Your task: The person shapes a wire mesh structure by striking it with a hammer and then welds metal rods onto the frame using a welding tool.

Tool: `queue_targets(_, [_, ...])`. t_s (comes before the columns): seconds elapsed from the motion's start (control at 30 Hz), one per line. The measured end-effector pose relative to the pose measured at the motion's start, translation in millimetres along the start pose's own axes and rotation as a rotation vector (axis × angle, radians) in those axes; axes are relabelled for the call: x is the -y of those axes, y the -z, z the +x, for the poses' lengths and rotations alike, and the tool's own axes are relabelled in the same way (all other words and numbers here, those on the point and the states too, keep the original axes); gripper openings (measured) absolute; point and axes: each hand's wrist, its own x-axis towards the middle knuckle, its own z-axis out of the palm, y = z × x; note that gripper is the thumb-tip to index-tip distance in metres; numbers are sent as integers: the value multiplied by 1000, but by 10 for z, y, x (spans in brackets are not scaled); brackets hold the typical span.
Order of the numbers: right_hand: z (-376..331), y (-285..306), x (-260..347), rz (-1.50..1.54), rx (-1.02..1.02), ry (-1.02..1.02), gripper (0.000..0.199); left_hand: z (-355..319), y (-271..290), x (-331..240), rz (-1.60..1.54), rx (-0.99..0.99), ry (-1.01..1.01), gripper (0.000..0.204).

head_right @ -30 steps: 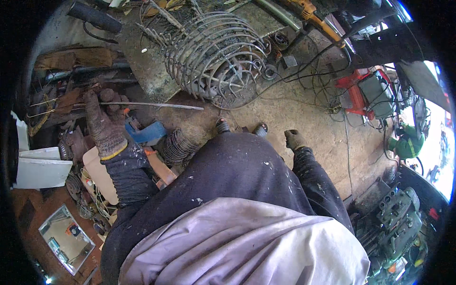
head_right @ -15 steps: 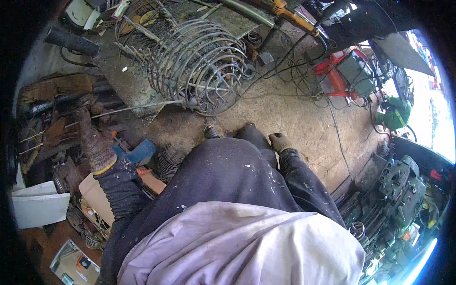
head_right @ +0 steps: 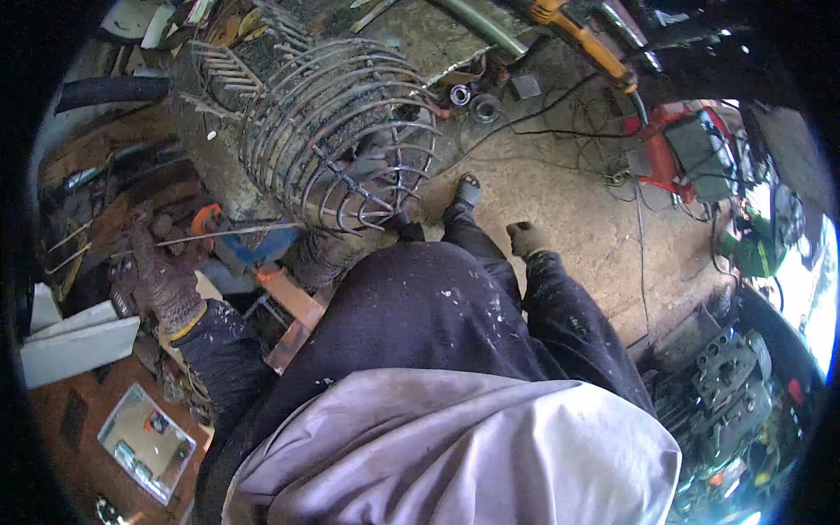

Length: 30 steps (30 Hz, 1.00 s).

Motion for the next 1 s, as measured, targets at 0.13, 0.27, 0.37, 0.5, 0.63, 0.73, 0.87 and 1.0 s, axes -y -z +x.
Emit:
queue_targets(0.13, [90,310,399,259,49,72,44,-172,-241,-166,180,-28,-153,29])
queue_targets(0.27, [285,532,500,281,37,132,45,-232,-182,-111,145,41,-155,27])
queue_targets(0.37, [426,671,501,229,129,134,44,-464,-183,-198,974,-58,-560,51])
queue_targets(0.5, [560,591,380,213,91,100,48,-630,-179,-250,436,-27,-287,44])
queue_targets(0.63, [684,659,226,234,135,83,51,-736,-148,-266,-122,48,-175,28])
queue_targets(0.73, [640,639,208,288,128,86,52,-657,53,-209,-213,24,-130,26])
queue_targets(0.87, [453,517,214,269,-17,101,51,-466,345,-156,-289,126,-107,24])
queue_targets(1.0, [153,260,296,276,-94,66,52,-371,118,-238,-347,-152,-67,30])
